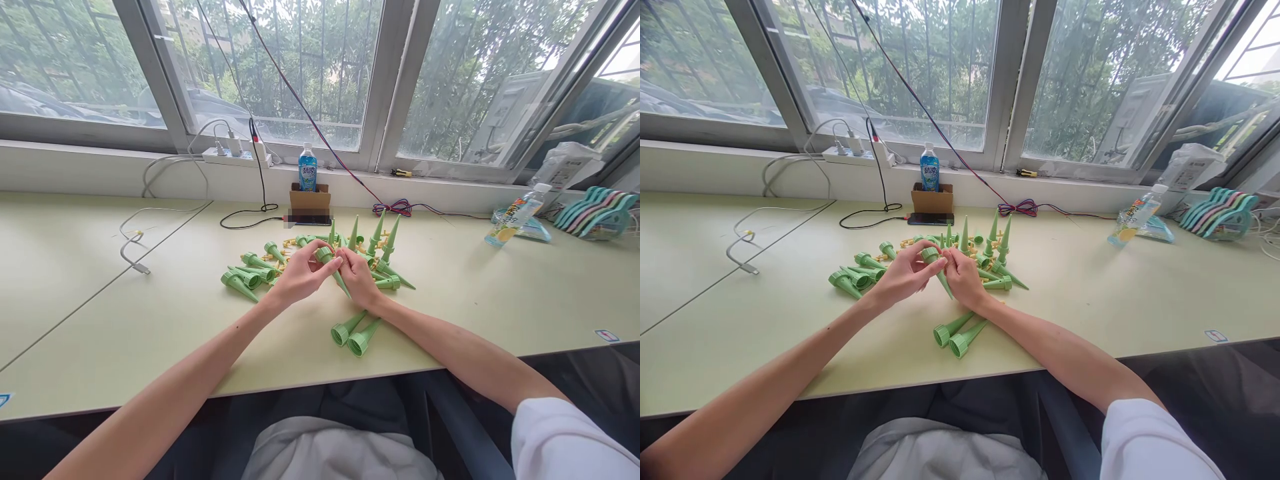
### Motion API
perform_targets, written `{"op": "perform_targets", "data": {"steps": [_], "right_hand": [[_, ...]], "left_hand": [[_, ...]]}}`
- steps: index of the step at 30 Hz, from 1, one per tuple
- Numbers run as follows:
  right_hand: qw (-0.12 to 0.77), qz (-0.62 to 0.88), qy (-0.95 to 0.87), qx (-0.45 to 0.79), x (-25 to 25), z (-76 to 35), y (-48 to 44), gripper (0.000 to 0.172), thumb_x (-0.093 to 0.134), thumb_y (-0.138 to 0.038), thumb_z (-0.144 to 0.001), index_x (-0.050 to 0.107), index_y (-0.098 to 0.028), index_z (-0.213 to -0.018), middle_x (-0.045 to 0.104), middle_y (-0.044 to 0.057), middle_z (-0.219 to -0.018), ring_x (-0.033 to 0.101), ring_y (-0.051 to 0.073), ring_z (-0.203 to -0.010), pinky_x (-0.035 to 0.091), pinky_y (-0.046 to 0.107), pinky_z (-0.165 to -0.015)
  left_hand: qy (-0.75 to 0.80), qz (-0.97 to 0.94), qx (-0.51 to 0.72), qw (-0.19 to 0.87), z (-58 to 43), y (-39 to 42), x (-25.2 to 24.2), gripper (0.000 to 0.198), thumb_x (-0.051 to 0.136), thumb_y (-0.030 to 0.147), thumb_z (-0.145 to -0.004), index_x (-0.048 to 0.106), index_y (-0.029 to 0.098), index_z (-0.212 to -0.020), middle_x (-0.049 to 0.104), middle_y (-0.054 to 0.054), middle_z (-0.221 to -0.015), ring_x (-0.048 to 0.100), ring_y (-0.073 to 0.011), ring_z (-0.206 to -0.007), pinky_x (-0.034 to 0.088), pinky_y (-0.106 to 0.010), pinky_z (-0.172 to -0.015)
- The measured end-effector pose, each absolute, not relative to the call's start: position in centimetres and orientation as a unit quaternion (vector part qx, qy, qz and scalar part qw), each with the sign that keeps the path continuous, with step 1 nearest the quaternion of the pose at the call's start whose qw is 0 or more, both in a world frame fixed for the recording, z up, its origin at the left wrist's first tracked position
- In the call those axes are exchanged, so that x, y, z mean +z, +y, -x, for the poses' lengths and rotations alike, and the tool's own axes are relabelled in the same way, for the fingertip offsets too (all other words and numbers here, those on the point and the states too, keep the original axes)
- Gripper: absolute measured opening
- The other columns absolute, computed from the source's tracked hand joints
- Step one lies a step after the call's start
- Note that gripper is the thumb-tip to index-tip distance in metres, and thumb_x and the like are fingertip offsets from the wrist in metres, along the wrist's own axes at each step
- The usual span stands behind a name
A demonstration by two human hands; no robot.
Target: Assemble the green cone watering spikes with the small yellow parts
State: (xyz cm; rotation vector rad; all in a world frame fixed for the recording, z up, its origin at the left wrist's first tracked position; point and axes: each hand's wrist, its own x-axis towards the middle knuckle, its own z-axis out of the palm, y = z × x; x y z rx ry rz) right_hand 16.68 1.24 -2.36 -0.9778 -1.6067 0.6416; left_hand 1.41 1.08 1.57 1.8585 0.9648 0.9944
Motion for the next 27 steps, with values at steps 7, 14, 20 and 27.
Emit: {"op": "perform_targets", "data": {"steps": [7, 14, 20, 27], "right_hand": [[0.539, 0.409, -0.677, 0.289, -2.44, -16.77, 1.25, 0.039, 0.037, -0.048, -0.098, 0.04, -0.021, -0.07, 0.036, -0.005, -0.057, 0.031, 0.012, -0.053, 0.025, 0.026, -0.052], [0.544, 0.4, -0.681, 0.283, -2.49, -16.8, 1.06, 0.039, 0.036, -0.046, -0.099, 0.038, -0.021, -0.069, 0.034, -0.004, -0.059, 0.03, 0.012, -0.054, 0.025, 0.026, -0.053], [0.545, 0.407, -0.682, 0.269, -2.49, -16.82, 1.1, 0.036, 0.036, -0.042, -0.099, 0.036, -0.021, -0.069, 0.036, -0.004, -0.06, 0.031, 0.012, -0.055, 0.026, 0.026, -0.053], [0.54, 0.417, -0.678, 0.273, -2.63, -16.83, 1.13, 0.036, 0.037, -0.039, -0.098, 0.036, -0.022, -0.067, 0.037, -0.004, -0.057, 0.031, 0.011, -0.052, 0.026, 0.026, -0.051]], "left_hand": [[0.372, -0.784, 0.385, 0.314, -1.42, 1.03, 1.34, 0.033, 0.062, 0.046, -0.083, 0.053, 0.021, -0.104, 0.043, 0.009, -0.051, 0.041, -0.0084, -0.045, 0.03, -0.02, -0.046], [0.376, -0.812, 0.382, 0.232, -1.53, 0.85, 1.31, 0.029, 0.061, 0.041, -0.084, 0.055, 0.02, -0.105, 0.043, 0.01, -0.048, 0.039, -0.0089, -0.043, 0.031, -0.021, -0.049], [0.38, -0.819, 0.374, 0.213, -1.72, 0.86, 1.1, 0.03, 0.059, 0.041, -0.086, 0.055, 0.02, -0.108, 0.047, 0.008, -0.053, 0.046, -0.0103, -0.048, 0.036, -0.022, -0.054], [0.382, -0.827, 0.367, 0.19, -1.72, 0.79, 1.17, 0.028, 0.056, 0.042, -0.088, 0.056, 0.02, -0.105, 0.05, 0.005, -0.058, 0.052, -0.0127, -0.055, 0.039, -0.024, -0.06]]}}
